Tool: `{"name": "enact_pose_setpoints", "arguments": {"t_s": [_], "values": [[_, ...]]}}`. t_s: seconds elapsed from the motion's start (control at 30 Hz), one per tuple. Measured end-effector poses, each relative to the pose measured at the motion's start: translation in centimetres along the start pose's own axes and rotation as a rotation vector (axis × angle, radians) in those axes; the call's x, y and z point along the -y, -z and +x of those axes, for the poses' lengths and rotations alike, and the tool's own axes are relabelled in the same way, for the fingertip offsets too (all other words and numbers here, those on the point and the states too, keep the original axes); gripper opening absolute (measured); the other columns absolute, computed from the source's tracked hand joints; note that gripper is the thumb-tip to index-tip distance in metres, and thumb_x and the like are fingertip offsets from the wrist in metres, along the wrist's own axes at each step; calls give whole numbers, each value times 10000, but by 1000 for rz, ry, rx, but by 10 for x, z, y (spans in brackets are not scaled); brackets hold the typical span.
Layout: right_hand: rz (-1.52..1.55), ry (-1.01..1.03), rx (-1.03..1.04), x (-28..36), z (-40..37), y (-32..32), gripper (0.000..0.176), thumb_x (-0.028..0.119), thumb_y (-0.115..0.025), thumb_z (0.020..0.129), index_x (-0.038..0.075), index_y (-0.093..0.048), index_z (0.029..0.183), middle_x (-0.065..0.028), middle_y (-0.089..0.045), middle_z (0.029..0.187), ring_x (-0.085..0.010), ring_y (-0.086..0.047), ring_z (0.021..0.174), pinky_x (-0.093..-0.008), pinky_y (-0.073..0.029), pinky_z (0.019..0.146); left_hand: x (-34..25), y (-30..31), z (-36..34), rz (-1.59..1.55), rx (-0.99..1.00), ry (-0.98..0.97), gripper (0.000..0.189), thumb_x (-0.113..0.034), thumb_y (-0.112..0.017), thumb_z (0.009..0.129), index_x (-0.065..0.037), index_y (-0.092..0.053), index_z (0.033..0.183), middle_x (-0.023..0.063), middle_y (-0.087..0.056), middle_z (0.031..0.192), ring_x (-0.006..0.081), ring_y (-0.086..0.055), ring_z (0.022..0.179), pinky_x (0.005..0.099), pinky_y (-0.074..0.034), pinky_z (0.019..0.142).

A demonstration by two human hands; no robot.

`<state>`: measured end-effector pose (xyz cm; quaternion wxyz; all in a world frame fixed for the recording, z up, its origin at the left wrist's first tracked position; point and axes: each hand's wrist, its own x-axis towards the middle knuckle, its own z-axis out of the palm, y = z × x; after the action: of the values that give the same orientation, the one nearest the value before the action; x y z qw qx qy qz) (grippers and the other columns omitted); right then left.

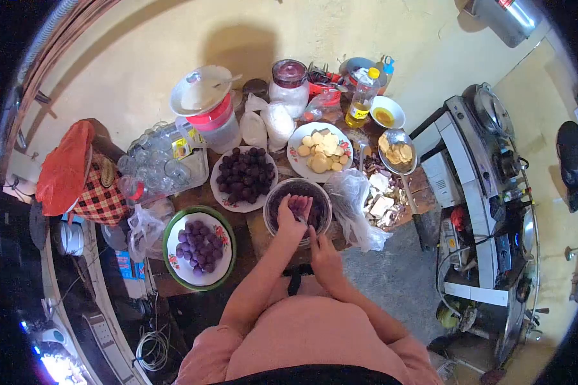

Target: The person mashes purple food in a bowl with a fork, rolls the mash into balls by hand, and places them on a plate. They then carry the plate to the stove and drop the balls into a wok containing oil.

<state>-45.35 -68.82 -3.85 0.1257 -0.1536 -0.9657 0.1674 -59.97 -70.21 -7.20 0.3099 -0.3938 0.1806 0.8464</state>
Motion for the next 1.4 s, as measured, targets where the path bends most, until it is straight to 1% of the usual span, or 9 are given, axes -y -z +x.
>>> {"name": "enact_pose_setpoints", "arguments": {"t_s": [0.37, 0.7, 0.8, 0.9, 1.0, 1.1, 1.2, 1.33, 1.4], "values": [[139, -46, 59, -12, -14, 33, 574, -71, -477, 666, 9, -419, 1232, -153, -470, 851, -331, -527, 717, -393, -448, 619, 0, 5, 12, 51, -97, -21, 246, -173, -558, 821, -87, -456, 614, 9, -431, 563, 119, -440, 482, 302, -530, 596], [174, -135, 287, -65, 22, 50, 361, 26, -508, 722, 87, -596, 1067, -171, -584, 804, -342, -568, 782, -409, -447, 662, -43, 17, 14, 274, 285, 60, 411, -220, -551, 821, -150, -320, 490, -33, -242, 357, 108, -202, 253, 246, -210, 240], [74, -71, 398, -63, 45, 26, 327, 57, -504, 717, 62, -567, 1038, -182, -608, 781, -354, -596, 752, -435, -475, 657, -55, 30, 27, 207, 796, 271, 253, -233, -531, 850, -107, -489, 635, 28, -493, 520, 129, -476, 393, 226, -370, 314], [-18, -96, 456, -54, 62, 13, 290, 114, -523, 738, 42, -518, 1020, -198, -612, 735, -356, -615, 710, -459, -488, 629, -38, -27, -47, 371, 392, -10, 253, -288, -516, 870, -107, -532, 1045, 92, -598, 956, 225, -621, 820, 228, -505, 509], [-75, -144, 478, -44, 68, 18, 334, 215, -566, 764, 35, -472, 1028, -196, -613, 742, -355, -619, 711, -455, -490, 619, -45, -14, -37, 473, 726, 23, 477, -338, -486, 879, -197, -331, 1308, 87, -437, 1272, 323, -442, 1161, 268, -523, 713], [-105, -185, 467, -46, 66, 17, 469, 321, -595, 767, 44, -430, 1107, -187, -600, 854, -352, -612, 765, -436, -491, 642, -41, -15, -37, 499, 542, 0, 426, -342, -452, 894, -225, -348, 1290, 81, -551, 1112, 226, -617, 852, 212, -509, 520], [-121, -227, 359, -43, 59, 23, 607, 375, -597, 765, 54, -356, 1220, -194, -558, 974, -358, -587, 834, -442, -478, 663, -58, 14, -3, 102, 1034, 510, 389, -368, -423, 900, -184, -427, 1243, 55, -603, 958, 101, -542, 476, 174, -392, 322], [-110, -316, 287, -28, 59, 61, 729, 441, -559, 783, 69, -247, 1326, -211, -465, 1112, -367, -517, 970, -460, -449, 745, -44, 27, 54, 42, 1544, 537, 420, -407, -369, 908, -111, -496, 1178, 84, -599, 847, 52, -397, 324, 179, -287, 243], [-84, -337, 241, -28, 59, 65, 725, 448, -539, 797, 70, -235, 1336, -210, -457, 1121, -367, -500, 992, -469, -435, 768, -41, 26, 53, 112, 1421, 509, 436, -430, -389, 895, -111, -518, 1163, 90, -595, 922, 53, -458, 419, 158, -323, 303]]}}
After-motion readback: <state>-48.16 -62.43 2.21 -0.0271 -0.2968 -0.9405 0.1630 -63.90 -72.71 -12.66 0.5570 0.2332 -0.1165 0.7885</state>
